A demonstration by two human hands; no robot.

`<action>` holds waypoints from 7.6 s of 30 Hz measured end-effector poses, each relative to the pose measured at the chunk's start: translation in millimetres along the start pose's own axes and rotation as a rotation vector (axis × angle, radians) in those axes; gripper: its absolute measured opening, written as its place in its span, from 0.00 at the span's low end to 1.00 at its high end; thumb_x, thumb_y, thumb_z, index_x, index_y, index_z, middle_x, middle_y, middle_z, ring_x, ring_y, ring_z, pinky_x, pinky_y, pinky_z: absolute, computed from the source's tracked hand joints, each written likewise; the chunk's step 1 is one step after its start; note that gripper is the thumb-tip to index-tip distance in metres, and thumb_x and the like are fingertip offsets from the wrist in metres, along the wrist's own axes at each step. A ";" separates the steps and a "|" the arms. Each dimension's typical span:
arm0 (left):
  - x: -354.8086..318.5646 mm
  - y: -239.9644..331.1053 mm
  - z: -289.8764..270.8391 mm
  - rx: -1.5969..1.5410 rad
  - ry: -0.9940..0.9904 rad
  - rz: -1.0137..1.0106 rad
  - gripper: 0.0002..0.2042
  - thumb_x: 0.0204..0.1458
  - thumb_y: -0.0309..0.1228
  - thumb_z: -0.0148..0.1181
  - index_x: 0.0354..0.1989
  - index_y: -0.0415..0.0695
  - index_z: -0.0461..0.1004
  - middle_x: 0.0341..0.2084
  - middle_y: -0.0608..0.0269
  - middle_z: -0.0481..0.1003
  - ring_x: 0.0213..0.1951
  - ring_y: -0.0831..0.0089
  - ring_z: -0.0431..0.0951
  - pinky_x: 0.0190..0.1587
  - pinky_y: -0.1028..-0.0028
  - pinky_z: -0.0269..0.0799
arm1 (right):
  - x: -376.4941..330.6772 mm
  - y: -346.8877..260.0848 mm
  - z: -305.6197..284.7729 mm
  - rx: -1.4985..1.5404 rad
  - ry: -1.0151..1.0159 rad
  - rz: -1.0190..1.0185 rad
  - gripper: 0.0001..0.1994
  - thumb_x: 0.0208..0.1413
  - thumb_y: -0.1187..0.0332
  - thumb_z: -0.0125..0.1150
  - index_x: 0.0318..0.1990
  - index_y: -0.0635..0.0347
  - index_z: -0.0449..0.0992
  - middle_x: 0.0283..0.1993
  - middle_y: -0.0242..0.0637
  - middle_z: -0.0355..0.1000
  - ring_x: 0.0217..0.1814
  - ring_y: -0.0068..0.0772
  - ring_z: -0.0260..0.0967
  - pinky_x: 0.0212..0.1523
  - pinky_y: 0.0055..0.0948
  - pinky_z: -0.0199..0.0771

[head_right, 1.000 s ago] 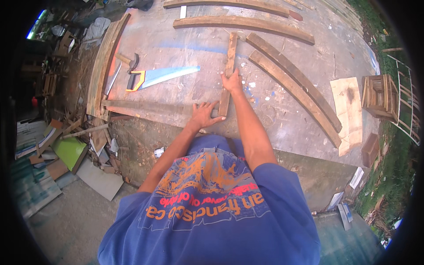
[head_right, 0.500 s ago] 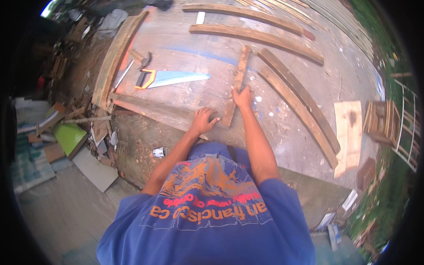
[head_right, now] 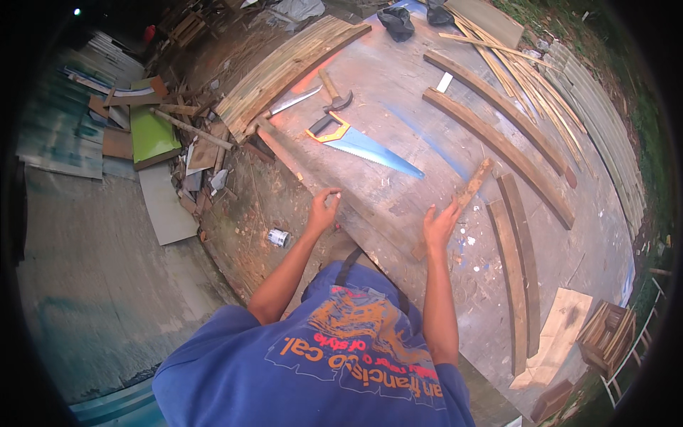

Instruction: The person assembles a rectangular wooden frame by arranging planks on a workbench, then uses a hammer to drive nails into the joints. They repeatedly reposition the frame and hammer multiple nails to secure the structure.

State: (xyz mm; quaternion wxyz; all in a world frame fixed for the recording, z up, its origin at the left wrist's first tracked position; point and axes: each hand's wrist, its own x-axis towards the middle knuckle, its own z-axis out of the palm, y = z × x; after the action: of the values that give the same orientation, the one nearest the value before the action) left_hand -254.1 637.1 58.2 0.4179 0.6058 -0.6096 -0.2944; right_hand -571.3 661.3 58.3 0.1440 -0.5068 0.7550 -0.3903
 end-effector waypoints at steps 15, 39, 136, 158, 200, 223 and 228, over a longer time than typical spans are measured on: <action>150.1 -39.6 -62.1 -0.074 -0.104 0.053 0.10 0.57 0.27 0.61 0.45 0.38 0.78 0.42 0.51 0.79 0.47 0.57 0.79 0.52 0.63 0.72 | 30.5 -52.5 107.3 -0.001 -0.105 0.119 0.32 0.56 0.69 0.62 0.66 0.71 0.56 0.57 0.62 0.63 0.58 0.57 0.65 0.58 0.46 0.68; 479.4 -225.1 -156.8 0.873 -0.179 -0.146 0.37 0.53 0.52 0.64 0.61 0.34 0.62 0.56 0.47 0.68 0.61 0.52 0.66 0.61 0.49 0.61 | 31.6 -99.2 189.5 -0.103 0.009 0.467 0.30 0.58 0.66 0.63 0.65 0.67 0.59 0.45 0.48 0.69 0.37 0.39 0.72 0.42 0.36 0.74; 439.1 -3.4 185.6 0.654 -0.997 0.739 0.40 0.49 0.36 0.68 0.69 0.40 0.55 0.65 0.48 0.61 0.68 0.54 0.58 0.69 0.43 0.45 | 212.2 71.1 19.4 -0.260 0.494 0.514 0.26 0.53 0.80 0.61 0.62 0.60 0.67 0.69 0.56 0.57 0.65 0.54 0.63 0.59 0.46 0.68; 279.6 127.6 381.3 0.320 -1.128 0.933 0.30 0.51 0.31 0.64 0.65 0.41 0.63 0.63 0.47 0.65 0.65 0.51 0.64 0.66 0.55 0.60 | 26.5 11.7 31.9 -0.120 0.237 0.773 0.32 0.57 0.64 0.65 0.66 0.67 0.61 0.57 0.63 0.65 0.59 0.65 0.65 0.59 0.49 0.67; 253.0 124.4 406.9 0.426 -0.940 0.763 0.24 0.44 0.42 0.69 0.50 0.48 0.77 0.43 0.62 0.80 0.49 0.63 0.77 0.53 0.62 0.65 | 226.0 134.3 11.6 0.207 0.094 0.262 0.34 0.57 0.61 0.67 0.66 0.66 0.59 0.66 0.56 0.61 0.70 0.54 0.59 0.68 0.43 0.59; 259.9 130.4 403.3 0.421 -1.081 0.786 0.28 0.47 0.43 0.67 0.56 0.45 0.72 0.48 0.59 0.76 0.53 0.61 0.73 0.55 0.62 0.64 | 228.9 135.3 15.7 0.163 0.109 0.341 0.32 0.54 0.57 0.71 0.62 0.62 0.64 0.61 0.51 0.65 0.66 0.55 0.60 0.66 0.50 0.59; 276.1 106.6 362.3 0.241 -0.682 0.651 0.33 0.49 0.40 0.68 0.62 0.40 0.66 0.60 0.45 0.67 0.63 0.51 0.64 0.66 0.56 0.56 | 230.3 121.4 10.3 0.077 0.068 0.344 0.34 0.53 0.57 0.72 0.62 0.62 0.64 0.61 0.52 0.66 0.65 0.55 0.62 0.66 0.50 0.60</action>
State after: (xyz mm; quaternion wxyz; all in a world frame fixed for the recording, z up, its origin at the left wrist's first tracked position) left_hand -597.4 321.6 19.7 0.1916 0.2967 -0.8995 -0.2572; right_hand -746.7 476.6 3.4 0.2022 -0.3509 0.8196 -0.4054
